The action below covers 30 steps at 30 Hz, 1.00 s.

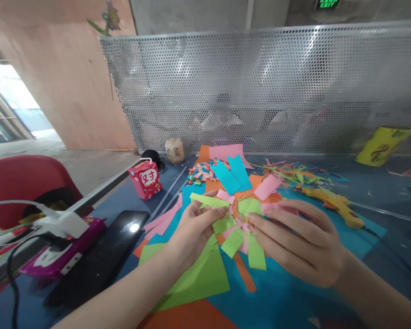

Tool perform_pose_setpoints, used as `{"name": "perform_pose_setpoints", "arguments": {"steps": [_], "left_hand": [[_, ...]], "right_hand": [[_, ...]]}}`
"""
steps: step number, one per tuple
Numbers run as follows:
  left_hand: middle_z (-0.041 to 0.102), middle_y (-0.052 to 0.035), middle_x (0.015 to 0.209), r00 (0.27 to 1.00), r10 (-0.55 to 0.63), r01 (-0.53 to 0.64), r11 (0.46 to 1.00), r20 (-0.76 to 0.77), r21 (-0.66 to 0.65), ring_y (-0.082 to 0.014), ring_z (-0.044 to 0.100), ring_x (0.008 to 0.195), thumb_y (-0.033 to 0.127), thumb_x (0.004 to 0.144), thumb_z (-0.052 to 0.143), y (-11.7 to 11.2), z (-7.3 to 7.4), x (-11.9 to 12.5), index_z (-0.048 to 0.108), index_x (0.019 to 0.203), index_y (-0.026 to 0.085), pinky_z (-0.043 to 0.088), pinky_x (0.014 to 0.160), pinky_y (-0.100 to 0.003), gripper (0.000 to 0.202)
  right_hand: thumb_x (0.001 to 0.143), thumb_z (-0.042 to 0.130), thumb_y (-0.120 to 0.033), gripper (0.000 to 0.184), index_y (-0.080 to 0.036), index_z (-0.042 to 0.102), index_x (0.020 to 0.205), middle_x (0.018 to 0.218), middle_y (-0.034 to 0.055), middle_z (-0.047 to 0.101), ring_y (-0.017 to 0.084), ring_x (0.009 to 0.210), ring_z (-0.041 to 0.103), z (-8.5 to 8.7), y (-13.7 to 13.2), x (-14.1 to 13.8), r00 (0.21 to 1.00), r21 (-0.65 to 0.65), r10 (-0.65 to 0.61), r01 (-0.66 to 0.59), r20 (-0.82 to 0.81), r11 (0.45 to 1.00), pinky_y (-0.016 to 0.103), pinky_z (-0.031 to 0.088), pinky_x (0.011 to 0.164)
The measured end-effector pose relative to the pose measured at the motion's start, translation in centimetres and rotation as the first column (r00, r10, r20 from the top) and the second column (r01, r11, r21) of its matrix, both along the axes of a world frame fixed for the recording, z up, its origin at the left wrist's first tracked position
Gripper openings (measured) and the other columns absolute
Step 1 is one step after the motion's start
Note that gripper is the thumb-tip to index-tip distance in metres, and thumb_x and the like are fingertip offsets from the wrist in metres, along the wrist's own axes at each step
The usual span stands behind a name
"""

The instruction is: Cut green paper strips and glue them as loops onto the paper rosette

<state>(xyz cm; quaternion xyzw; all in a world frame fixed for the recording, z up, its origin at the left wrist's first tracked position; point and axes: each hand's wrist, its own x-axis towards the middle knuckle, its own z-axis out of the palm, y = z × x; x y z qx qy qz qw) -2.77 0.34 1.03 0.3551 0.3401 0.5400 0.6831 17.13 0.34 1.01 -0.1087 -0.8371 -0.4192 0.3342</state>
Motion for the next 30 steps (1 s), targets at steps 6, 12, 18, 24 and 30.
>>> {"name": "perform_pose_setpoints", "arguments": {"steps": [6,12,18,24,30], "left_hand": [[0.065,-0.0007,0.073,1.000,0.016,-0.016,1.000,-0.011,0.003,-0.0118,0.061,0.065,0.013,0.066,0.067,0.03,0.08,0.01,0.058,0.091,0.017,0.049,0.065,-0.024,0.027],[0.065,0.0006,0.071,1.000,0.027,-0.027,1.000,0.006,-0.010,-0.0111,0.061,0.063,0.015,0.065,0.067,-0.06,0.36,0.13,0.062,0.075,0.017,0.049,0.062,-0.022,0.012],[0.065,0.0000,0.068,0.997,0.070,-0.070,0.997,-0.015,-0.025,-0.0119,0.061,0.060,0.014,0.062,0.069,0.02,0.40,0.10,0.060,0.073,0.016,0.048,0.060,-0.023,0.015],[0.065,-0.0005,0.068,0.989,0.145,-0.147,0.988,-0.036,-0.047,-0.0128,0.061,0.064,0.013,0.057,0.072,0.00,0.47,0.30,0.056,0.081,0.016,0.048,0.062,-0.025,0.028],[0.062,0.0011,0.063,0.981,0.182,-0.185,0.982,-0.071,-0.028,-0.0128,0.061,0.066,0.015,0.057,0.072,0.10,0.05,0.19,0.056,0.074,0.015,0.047,0.065,-0.025,0.023]], "right_hand": [[0.081,0.051,-0.019,0.015,-0.020,0.063,0.090,0.106,0.0027,0.064,0.019,0.099,0.054,-0.10,0.09,-0.14,1.000,0.014,-0.007,0.007,0.007,1.000,0.040,0.048,0.083],[0.078,0.054,-0.018,0.017,-0.017,0.063,0.092,0.106,0.0049,0.064,0.020,0.098,0.053,-0.19,-0.03,-0.16,1.000,-0.010,0.009,-0.008,0.008,1.000,0.042,0.046,0.084],[0.078,0.055,-0.020,0.015,-0.019,0.064,0.090,0.107,0.0041,0.063,0.021,0.100,0.052,-0.22,-0.15,-0.15,0.999,0.003,-0.023,0.023,0.026,1.000,0.042,0.045,0.085],[0.082,0.048,-0.019,0.019,-0.019,0.063,0.094,0.108,0.0040,0.063,0.020,0.098,0.053,-0.31,-0.16,-0.23,0.999,0.023,-0.034,0.033,0.041,0.999,0.042,0.045,0.082],[0.082,0.048,-0.020,0.020,-0.020,0.063,0.094,0.108,0.0034,0.063,0.020,0.098,0.053,-0.16,-0.27,-0.31,0.998,0.021,-0.045,0.044,0.049,0.999,0.041,0.044,0.083]]}}
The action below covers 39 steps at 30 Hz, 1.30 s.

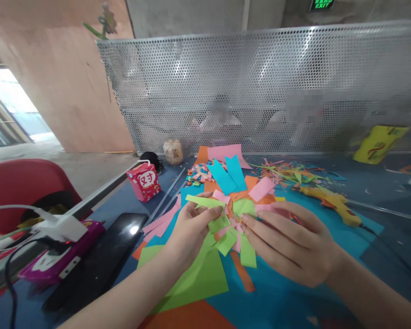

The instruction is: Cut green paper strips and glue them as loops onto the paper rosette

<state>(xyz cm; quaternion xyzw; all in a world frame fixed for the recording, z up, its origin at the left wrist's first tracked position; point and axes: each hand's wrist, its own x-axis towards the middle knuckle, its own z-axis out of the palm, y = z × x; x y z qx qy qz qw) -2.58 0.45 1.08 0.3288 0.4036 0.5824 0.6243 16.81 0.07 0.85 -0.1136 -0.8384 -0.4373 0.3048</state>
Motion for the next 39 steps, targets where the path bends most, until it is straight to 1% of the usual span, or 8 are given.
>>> {"name": "perform_pose_setpoints", "arguments": {"steps": [11,24,27,30,33,36,38,39], "left_hand": [[0.061,0.0022,0.064,0.999,-0.021,0.023,0.999,0.050,-0.030,-0.0092,0.059,0.062,0.013,0.060,0.070,-0.3,0.5,0.1,0.056,0.068,0.015,0.048,0.061,-0.022,0.016],[0.058,0.0044,0.057,1.000,0.031,-0.031,0.998,0.002,-0.054,-0.0104,0.058,0.057,0.017,0.056,0.073,-0.2,0.2,0.2,0.046,0.062,0.017,0.045,0.053,-0.021,0.028],[0.060,0.0030,0.062,1.000,0.015,-0.014,0.998,0.022,-0.067,-0.0115,0.058,0.058,0.018,0.058,0.070,-0.3,0.5,0.1,0.052,0.071,0.017,0.045,0.055,-0.022,0.023],[0.063,-0.0027,0.072,0.985,-0.064,0.075,0.995,0.161,-0.065,-0.0156,0.059,0.064,0.033,0.064,0.062,-0.2,1.0,-0.5,0.057,0.084,0.016,0.045,0.059,-0.027,0.027],[0.064,-0.0091,0.082,0.957,-0.093,0.105,0.994,0.274,-0.030,-0.0223,0.060,0.075,0.051,0.069,0.049,0.3,1.2,-1.5,0.058,0.087,0.014,0.044,0.060,-0.030,0.042],[0.062,-0.0111,0.100,0.978,0.034,-0.040,0.999,0.207,0.024,-0.0242,0.059,0.087,0.053,0.073,0.043,1.0,1.2,-2.1,0.057,0.096,0.015,0.043,0.061,-0.030,0.047],[0.060,-0.0101,0.106,0.987,0.131,-0.140,0.985,0.089,0.102,-0.0226,0.057,0.090,0.049,0.075,0.045,1.4,1.1,-2.2,0.056,0.101,0.016,0.043,0.062,-0.029,0.044],[0.060,-0.0093,0.108,0.986,0.166,-0.168,0.972,0.021,0.167,-0.0218,0.057,0.092,0.045,0.074,0.048,1.4,1.1,-2.1,0.056,0.103,0.017,0.043,0.064,-0.028,0.042]], "right_hand": [[0.081,0.048,-0.022,0.021,-0.022,0.063,0.094,0.107,0.0017,0.063,0.019,0.098,0.052,0.1,-0.1,0.0,1.000,0.033,-0.025,0.024,0.017,0.999,0.040,0.046,0.080],[0.082,0.043,-0.016,0.024,-0.021,0.063,0.094,0.104,0.0023,0.064,0.018,0.093,0.055,0.3,-0.3,-0.3,0.998,0.035,-0.001,-0.001,0.056,0.999,0.040,0.044,0.081],[0.082,0.044,-0.015,0.022,-0.018,0.064,0.092,0.103,0.0021,0.065,0.018,0.091,0.056,0.4,-0.2,-0.5,0.999,-0.034,0.037,-0.037,-0.020,0.999,0.040,0.044,0.080],[0.080,0.050,-0.013,0.019,-0.019,0.062,0.093,0.100,0.0008,0.067,0.019,0.090,0.058,0.4,0.1,-0.5,0.973,-0.201,0.049,-0.096,-0.225,0.975,0.039,0.046,0.081],[0.077,0.054,-0.010,0.023,-0.023,0.059,0.096,0.092,0.0006,0.068,0.019,0.089,0.058,0.4,0.7,-0.3,0.874,-0.344,0.004,-0.196,-0.486,0.918,0.037,0.048,0.079],[0.075,0.058,-0.016,0.018,-0.026,0.060,0.090,0.084,0.0005,0.067,0.019,0.081,0.061,0.5,1.3,-0.1,0.635,-0.489,-0.208,-0.306,-0.744,0.817,0.034,0.051,0.071],[0.071,0.063,-0.023,0.013,-0.027,0.061,0.083,0.078,-0.0011,0.067,0.019,0.073,0.062,0.5,1.9,-0.1,0.422,-0.552,-0.369,-0.495,-0.828,0.671,0.032,0.053,0.064],[0.068,0.066,-0.026,0.013,-0.028,0.061,0.081,0.077,-0.0023,0.067,0.019,0.070,0.063,0.5,2.1,-0.2,0.334,-0.535,-0.425,-0.628,-0.841,0.565,0.032,0.054,0.062]]}}
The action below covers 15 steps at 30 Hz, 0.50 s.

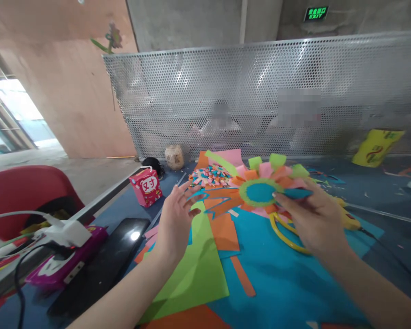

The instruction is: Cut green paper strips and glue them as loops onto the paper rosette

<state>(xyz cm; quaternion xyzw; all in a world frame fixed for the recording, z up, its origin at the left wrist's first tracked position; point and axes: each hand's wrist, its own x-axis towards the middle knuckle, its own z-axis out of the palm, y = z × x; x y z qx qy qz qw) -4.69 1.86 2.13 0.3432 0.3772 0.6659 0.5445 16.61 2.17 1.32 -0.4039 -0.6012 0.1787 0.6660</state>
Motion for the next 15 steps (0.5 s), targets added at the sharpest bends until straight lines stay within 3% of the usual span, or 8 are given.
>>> {"name": "perform_pose_setpoints", "arguments": {"steps": [1,3,6,10,13,15], "left_hand": [[0.060,-0.0087,0.109,0.997,0.026,-0.021,0.997,-0.078,0.068,-0.0211,0.056,0.094,0.041,0.074,0.051,0.0,0.0,0.1,0.056,0.105,0.017,0.043,0.067,-0.028,0.040],[0.059,-0.0078,0.113,0.979,0.024,0.018,0.979,-0.201,0.205,-0.0205,0.054,0.100,0.034,0.073,0.055,-0.3,-0.1,0.2,0.054,0.110,0.019,0.042,0.078,-0.029,0.039],[0.057,-0.0066,0.119,0.963,-0.086,0.151,0.957,-0.254,0.249,-0.0202,0.053,0.105,0.031,0.075,0.056,-0.7,-0.3,0.4,0.052,0.114,0.022,0.040,0.087,-0.031,0.040],[0.067,-0.0063,0.100,0.970,-0.196,0.211,0.972,-0.141,0.103,-0.0199,0.062,0.090,0.028,0.070,0.063,-0.9,-0.5,0.3,0.059,0.106,0.021,0.046,0.080,-0.031,0.036],[0.071,-0.0033,0.084,0.980,-0.193,0.196,0.978,-0.052,0.068,-0.0181,0.065,0.081,0.026,0.067,0.067,-0.8,-0.5,0.3,0.065,0.094,0.022,0.049,0.075,-0.028,0.028],[0.071,-0.0026,0.079,0.981,-0.179,0.184,0.980,-0.072,0.077,-0.0165,0.065,0.078,0.028,0.067,0.066,-0.7,-0.4,0.3,0.067,0.085,0.020,0.049,0.073,-0.026,0.020]], "right_hand": [[0.065,0.068,-0.029,0.015,-0.028,0.061,0.078,0.077,-0.0031,0.067,0.019,0.070,0.064,0.0,0.2,-0.1,0.984,-0.078,0.105,-0.117,-0.144,0.990,0.032,0.054,0.060],[0.060,0.071,-0.031,0.017,-0.029,0.061,0.073,0.077,-0.0036,0.068,0.019,0.070,0.064,0.1,0.5,-0.3,0.885,-0.161,0.278,-0.357,-0.373,0.920,0.032,0.055,0.058],[0.055,0.074,-0.028,0.019,-0.028,0.061,0.069,0.074,-0.0031,0.068,0.018,0.067,0.064,0.1,0.6,-0.7,0.766,-0.239,0.383,-0.558,-0.516,0.794,0.030,0.054,0.055],[0.053,0.076,-0.019,0.027,-0.029,0.062,0.073,0.068,-0.0067,0.067,0.012,0.064,0.063,-0.5,0.6,-1.2,0.689,-0.280,0.381,-0.644,-0.616,0.712,0.022,0.053,0.055],[0.050,0.078,-0.017,0.029,-0.028,0.061,0.070,0.061,-0.0082,0.065,0.010,0.057,0.062,-0.9,0.7,-1.3,0.688,-0.303,0.365,-0.648,-0.627,0.699,0.018,0.051,0.052],[0.049,0.079,-0.018,0.029,-0.028,0.061,0.070,0.059,-0.0081,0.064,0.009,0.055,0.062,-1.1,0.8,-1.4,0.709,-0.333,0.357,-0.636,-0.607,0.696,0.018,0.052,0.053]]}}
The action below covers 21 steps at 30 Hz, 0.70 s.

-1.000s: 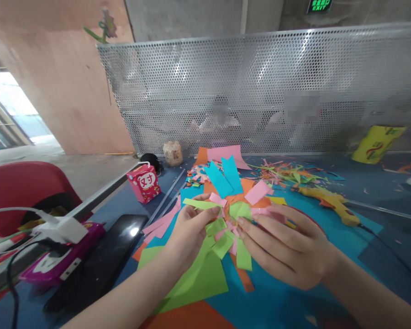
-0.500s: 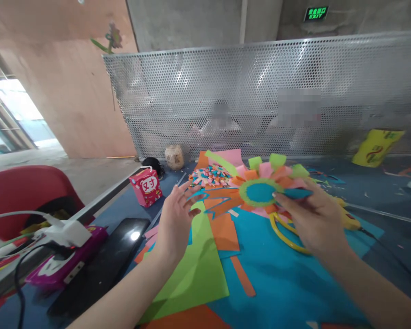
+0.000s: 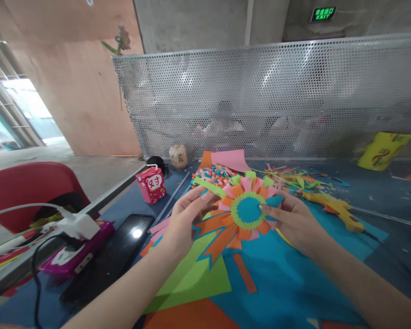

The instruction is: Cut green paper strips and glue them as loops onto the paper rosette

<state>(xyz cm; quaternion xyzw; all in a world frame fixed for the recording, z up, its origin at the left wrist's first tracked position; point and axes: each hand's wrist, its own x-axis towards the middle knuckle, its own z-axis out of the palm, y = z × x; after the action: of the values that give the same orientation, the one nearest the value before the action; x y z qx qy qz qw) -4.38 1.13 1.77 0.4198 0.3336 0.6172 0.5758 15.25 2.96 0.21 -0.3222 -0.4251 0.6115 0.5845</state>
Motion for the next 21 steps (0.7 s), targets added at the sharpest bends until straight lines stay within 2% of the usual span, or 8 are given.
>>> {"name": "perform_pose_setpoints", "arguments": {"steps": [4,7,13,18,21], "left_hand": [[0.071,-0.0036,0.073,0.992,0.068,-0.067,0.998,-0.106,0.016,-0.0144,0.065,0.070,0.029,0.064,0.069,0.16,0.09,0.06,0.069,0.068,0.017,0.049,0.071,-0.024,0.013],[0.070,-0.0016,0.066,0.988,0.109,-0.107,0.994,-0.111,0.025,-0.0120,0.063,0.063,0.027,0.061,0.071,0.26,0.00,0.07,0.068,0.062,0.018,0.049,0.067,-0.022,0.010],[0.069,-0.0012,0.063,0.984,0.120,-0.118,0.993,-0.132,0.020,-0.0103,0.062,0.060,0.024,0.062,0.070,0.17,-0.02,0.07,0.067,0.059,0.017,0.048,0.065,-0.020,0.008],[0.070,-0.0018,0.065,0.980,0.132,-0.132,0.991,-0.146,0.012,-0.0098,0.061,0.059,0.022,0.062,0.069,0.25,-0.12,0.02,0.068,0.061,0.017,0.048,0.063,-0.020,0.006],[0.069,-0.0023,0.064,0.976,0.150,-0.151,0.989,-0.156,0.003,-0.0105,0.061,0.059,0.022,0.062,0.069,0.28,-0.14,0.03,0.068,0.061,0.016,0.048,0.061,-0.020,0.005]], "right_hand": [[0.049,0.079,-0.020,0.031,-0.027,0.060,0.073,0.062,-0.0065,0.066,0.010,0.060,0.063,-0.27,0.07,0.07,0.998,-0.024,-0.026,0.027,0.056,0.999,0.020,0.053,0.061],[0.048,0.080,-0.020,0.030,-0.026,0.057,0.066,0.057,-0.0079,0.064,0.009,0.057,0.062,-0.26,0.00,0.12,0.998,-0.022,-0.040,0.041,0.051,0.999,0.020,0.053,0.059],[0.050,0.078,-0.020,0.027,-0.026,0.058,0.067,0.062,-0.0078,0.065,0.009,0.060,0.062,-0.11,-0.06,-0.04,0.999,-0.002,-0.019,0.019,0.038,1.000,0.020,0.053,0.063],[0.048,0.079,-0.021,0.029,-0.027,0.057,0.065,0.059,-0.0084,0.064,0.011,0.062,0.063,-0.03,-0.04,-0.11,0.998,-0.017,-0.050,0.051,0.030,0.999,0.023,0.053,0.064],[0.048,0.079,-0.020,0.031,-0.028,0.059,0.070,0.060,-0.0080,0.065,0.012,0.063,0.063,0.15,-0.17,-0.09,0.999,-0.024,-0.039,0.039,0.009,0.999,0.024,0.054,0.063]]}}
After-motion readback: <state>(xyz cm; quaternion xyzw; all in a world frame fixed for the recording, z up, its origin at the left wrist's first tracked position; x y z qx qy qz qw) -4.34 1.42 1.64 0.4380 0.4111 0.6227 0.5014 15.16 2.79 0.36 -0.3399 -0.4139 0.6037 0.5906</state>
